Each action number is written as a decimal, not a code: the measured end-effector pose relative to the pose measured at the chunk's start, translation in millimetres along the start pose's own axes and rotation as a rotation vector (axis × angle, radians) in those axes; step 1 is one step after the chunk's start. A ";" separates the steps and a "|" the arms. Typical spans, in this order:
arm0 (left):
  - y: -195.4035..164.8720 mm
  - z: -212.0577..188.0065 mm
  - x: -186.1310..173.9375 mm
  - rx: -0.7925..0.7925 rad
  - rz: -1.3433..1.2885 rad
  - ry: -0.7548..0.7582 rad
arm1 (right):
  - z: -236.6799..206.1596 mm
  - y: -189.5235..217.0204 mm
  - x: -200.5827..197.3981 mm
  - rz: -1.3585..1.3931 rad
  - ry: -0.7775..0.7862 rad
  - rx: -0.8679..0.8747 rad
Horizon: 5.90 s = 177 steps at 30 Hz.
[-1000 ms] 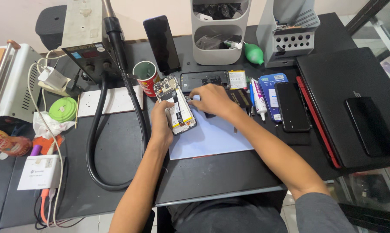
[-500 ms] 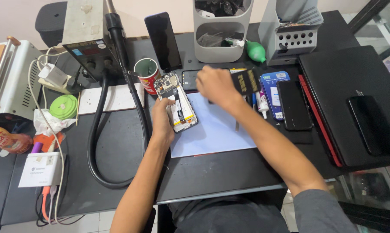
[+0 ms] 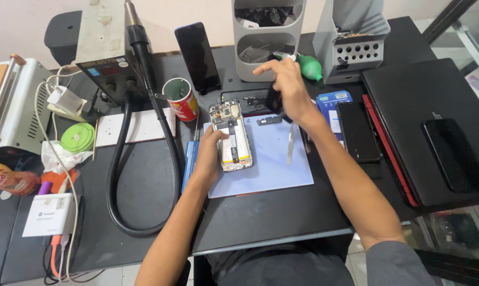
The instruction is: The person uses a prying tool to remove a small internal component from a disassembled smartphone. They then pick up a new screen assembly, compare it to the phone, and peel off a protective film from the new screen.
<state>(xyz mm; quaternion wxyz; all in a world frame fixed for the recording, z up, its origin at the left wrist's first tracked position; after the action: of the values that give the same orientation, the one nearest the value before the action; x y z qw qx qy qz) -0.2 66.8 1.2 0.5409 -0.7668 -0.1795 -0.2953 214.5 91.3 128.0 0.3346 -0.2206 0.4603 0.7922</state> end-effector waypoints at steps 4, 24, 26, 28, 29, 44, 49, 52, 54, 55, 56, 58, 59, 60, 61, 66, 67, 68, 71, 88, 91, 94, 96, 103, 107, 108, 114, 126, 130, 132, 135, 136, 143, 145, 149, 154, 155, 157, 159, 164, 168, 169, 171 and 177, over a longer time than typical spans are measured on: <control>0.1 -0.7 0.8 0.045 0.104 0.016 | -36.2 21.4 -21.8 -0.004 -0.073 -0.095; -8.3 -16.1 16.6 0.105 0.110 0.031 | -105.5 -2.6 -23.1 -0.329 -0.026 -0.051; -6.1 -14.6 16.4 0.099 0.104 0.015 | -98.8 -20.6 -25.8 -0.202 -0.014 0.114; -4.0 -13.8 15.8 0.098 0.095 0.008 | -88.7 -26.2 -26.4 -0.028 -0.038 0.136; -3.5 -13.5 15.3 0.101 0.088 0.007 | -82.1 -22.6 -26.6 0.083 -0.067 0.072; 8.1 -10.0 16.1 0.254 0.177 0.045 | -94.3 -45.8 47.4 0.690 -0.084 0.384; 11.3 -12.6 25.0 0.321 0.212 0.087 | -101.8 -30.4 55.6 0.584 -0.044 0.210; 9.7 -13.5 23.6 0.319 0.205 0.062 | -110.9 -18.6 72.6 0.594 0.215 0.301; 7.0 -16.0 24.8 0.349 0.195 0.081 | -111.1 -8.7 68.2 0.528 0.132 0.253; 6.0 -16.5 24.7 0.356 0.199 0.077 | -110.6 -6.6 63.5 0.477 0.080 0.236; 4.9 -16.5 24.7 0.365 0.203 0.073 | -109.7 -4.9 58.8 0.425 0.029 0.217; 3.3 -16.4 24.4 0.380 0.205 0.069 | -109.6 -4.9 54.7 0.347 -0.029 0.225; 3.2 -16.7 23.8 0.385 0.203 0.070 | -111.1 -6.3 55.5 0.321 -0.037 0.255; 3.9 -17.1 23.2 0.388 0.202 0.070 | -113.5 -8.2 55.8 0.295 -0.045 0.287; 3.3 -17.9 24.2 0.422 0.238 0.081 | -114.7 -7.0 55.2 0.284 -0.069 0.265; 4.4 -18.3 23.9 0.523 0.369 0.105 | -119.4 -7.4 60.4 0.249 -0.124 0.236; 4.8 -18.0 23.4 0.534 0.378 0.107 | -120.2 -8.1 61.6 0.256 -0.132 0.239; 5.4 -18.1 23.2 0.545 0.386 0.109 | -120.9 -8.8 62.6 0.263 -0.140 0.241; 6.6 -18.1 22.4 0.566 0.410 0.096 | -122.6 -9.6 63.7 0.252 -0.158 0.238; 6.1 -20.7 25.8 0.601 0.426 0.118 | -122.2 4.0 57.3 0.117 -0.212 0.109; 5.7 -20.3 25.7 0.612 0.440 0.105 | -121.2 7.8 55.7 0.075 -0.230 0.066; 7.2 -23.6 27.7 0.636 0.446 0.121 | -122.6 12.2 55.4 0.018 -0.241 0.038; 8.7 -26.5 31.1 0.664 0.447 0.141 | -123.3 11.2 58.3 0.046 -0.222 0.078; 12.7 -28.8 34.7 0.606 0.385 0.162 | -120.5 3.3 59.9 0.100 -0.213 0.175; 16.9 -24.6 31.0 0.505 0.275 0.168 | -118.8 -7.0 63.9 0.251 -0.162 0.306; 18.5 -23.0 29.3 0.476 0.220 0.177 | -118.3 -8.5 64.6 0.280 -0.148 0.322; 21.4 -13.8 19.8 0.470 0.155 0.135 | -115.2 -14.4 67.2 0.385 -0.059 0.352; 8.4 -25.1 21.0 0.604 0.269 0.107 | -117.4 -18.2 65.7 0.320 -0.031 0.387; 10.7 -22.0 17.9 0.550 0.213 0.103 | -112.5 -25.4 75.1 0.760 0.161 0.469; 12.4 -21.5 18.6 0.542 0.183 0.100 | -113.0 -22.8 66.7 0.481 0.085 0.419; 9.5 -28.5 22.6 0.638 0.302 0.090 | -118.0 5.4 51.2 0.207 -0.193 0.153; 8.7 -29.9 23.3 0.645 0.288 0.103 | -118.0 1.6 55.4 0.262 -0.141 0.222; 13.1 -26.8 24.9 0.522 0.108 0.175 | -112.2 -21.8 67.6 0.706 0.105 0.465; 11.1 -26.4 23.7 0.566 0.165 0.144 | -109.6 -17.0 61.0 0.534 0.012 0.353; 9.1 -31.5 22.0 0.673 0.299 0.102 | -113.6 -2.0 55.6 0.260 -0.094 0.158; 16.1 -23.3 20.3 0.510 0.126 0.138 | -114.1 -29.9 78.7 0.820 0.152 0.554; 17.8 -21.7 19.6 0.471 0.089 0.137 | -113.2 -30.4 81.3 0.901 0.195 0.576; 16.7 -20.1 19.1 0.474 0.087 0.130 | -108.9 -29.2 76.2 0.769 0.177 0.499; 16.0 -23.4 19.4 0.555 0.151 0.107 | -107.5 -20.7 61.0 0.340 0.062 0.306; 22.2 -31.7 21.6 0.698 0.290 0.056 | -120.3 -1.5 58.6 0.264 -0.232 0.260; 21.5 -31.6 20.0 0.697 0.254 0.051 | -114.2 -7.4 62.7 0.368 -0.140 0.310; 20.9 -31.8 20.2 0.696 0.250 0.051 | -112.7 -9.6 63.4 0.400 -0.086 0.314; 20.8 -33.0 20.6 0.688 0.247 0.050 | -111.8 -13.8 65.6 0.464 0.024 0.329; 21.6 -21.0 17.7 0.551 0.137 0.024 | -107.8 -12.7 67.6 0.588 0.060 0.273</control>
<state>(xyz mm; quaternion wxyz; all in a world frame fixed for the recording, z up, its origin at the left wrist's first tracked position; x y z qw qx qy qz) 20.6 38.7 2.0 0.7495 -0.5978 -0.1946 -0.2073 182.4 23.3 24.6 0.1041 -0.0544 0.6158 0.7791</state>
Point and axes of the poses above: each hand's wrist, its own z-axis towards the middle knuckle, its own x-axis out of the palm, y = z × x, the point moved 7 cm from there along z, towards the middle knuckle, and after that the axes turned 15 degrees about -z, right-handed, at the moved point
